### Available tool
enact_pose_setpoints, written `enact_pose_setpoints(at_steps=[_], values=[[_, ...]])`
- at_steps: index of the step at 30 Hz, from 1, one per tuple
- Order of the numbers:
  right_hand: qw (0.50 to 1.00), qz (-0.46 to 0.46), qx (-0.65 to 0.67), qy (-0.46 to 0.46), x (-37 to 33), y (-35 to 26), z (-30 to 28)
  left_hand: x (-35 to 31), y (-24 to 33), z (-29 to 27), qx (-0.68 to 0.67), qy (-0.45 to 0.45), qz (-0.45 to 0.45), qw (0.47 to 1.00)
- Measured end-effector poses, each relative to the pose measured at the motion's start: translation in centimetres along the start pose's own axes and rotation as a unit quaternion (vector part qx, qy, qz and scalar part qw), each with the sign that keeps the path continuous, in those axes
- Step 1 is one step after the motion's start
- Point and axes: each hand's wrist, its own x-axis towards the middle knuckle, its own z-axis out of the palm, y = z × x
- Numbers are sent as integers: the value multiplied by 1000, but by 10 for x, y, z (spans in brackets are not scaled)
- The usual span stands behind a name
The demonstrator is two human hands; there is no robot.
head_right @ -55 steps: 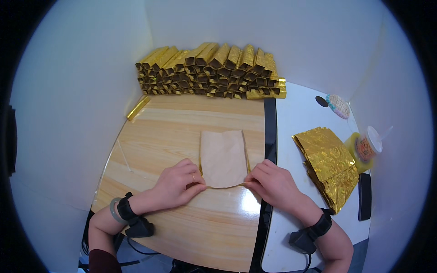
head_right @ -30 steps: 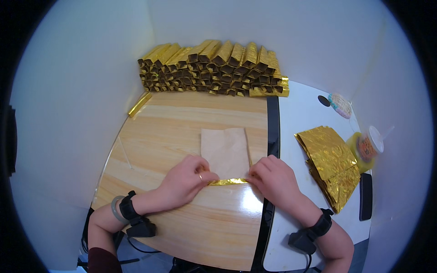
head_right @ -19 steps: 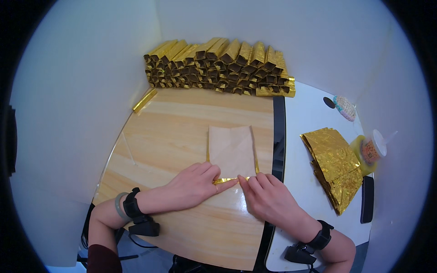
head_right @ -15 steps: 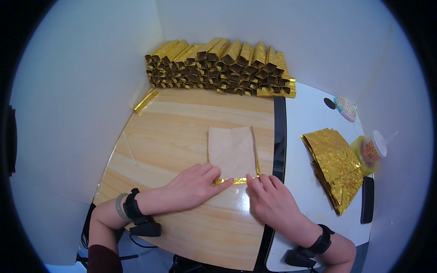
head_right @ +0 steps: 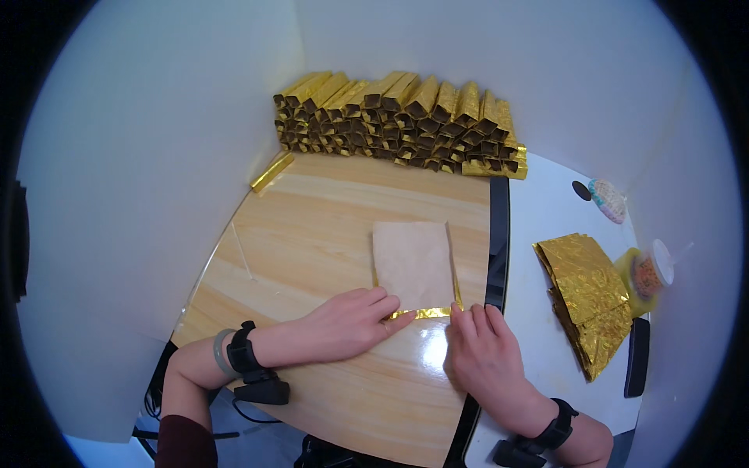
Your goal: Folding gold-colored foil sheets into specific rectangular strips for storage.
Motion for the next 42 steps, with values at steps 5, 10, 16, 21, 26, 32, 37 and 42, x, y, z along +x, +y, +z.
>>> enact_pose_setpoints(at_steps=[5,10,16,21,26,32,37,42], values=[[999,-1,53,-7,-1,11,-4,-6,-6,-1,-55,-3,-23,998],[999,50,2,20,3,2,-3,-3,-5,-2,-87,25,-55,994],[988,-43,142,-30,2,-6,8,-3,-6,-1,-94,34,-53,994],[978,-35,202,-45,-3,10,9,-7,-9,-1,-91,2,-59,994],[976,104,184,48,0,18,10,-5,-10,-5,-98,1,-56,994],[913,175,355,96,-2,26,22,-5,-12,-5,-100,5,-33,994],[906,156,379,108,6,30,24,-6,-13,-4,-99,10,-24,995],[885,169,424,90,5,32,29,-7,-12,-3,-94,34,-27,995]])
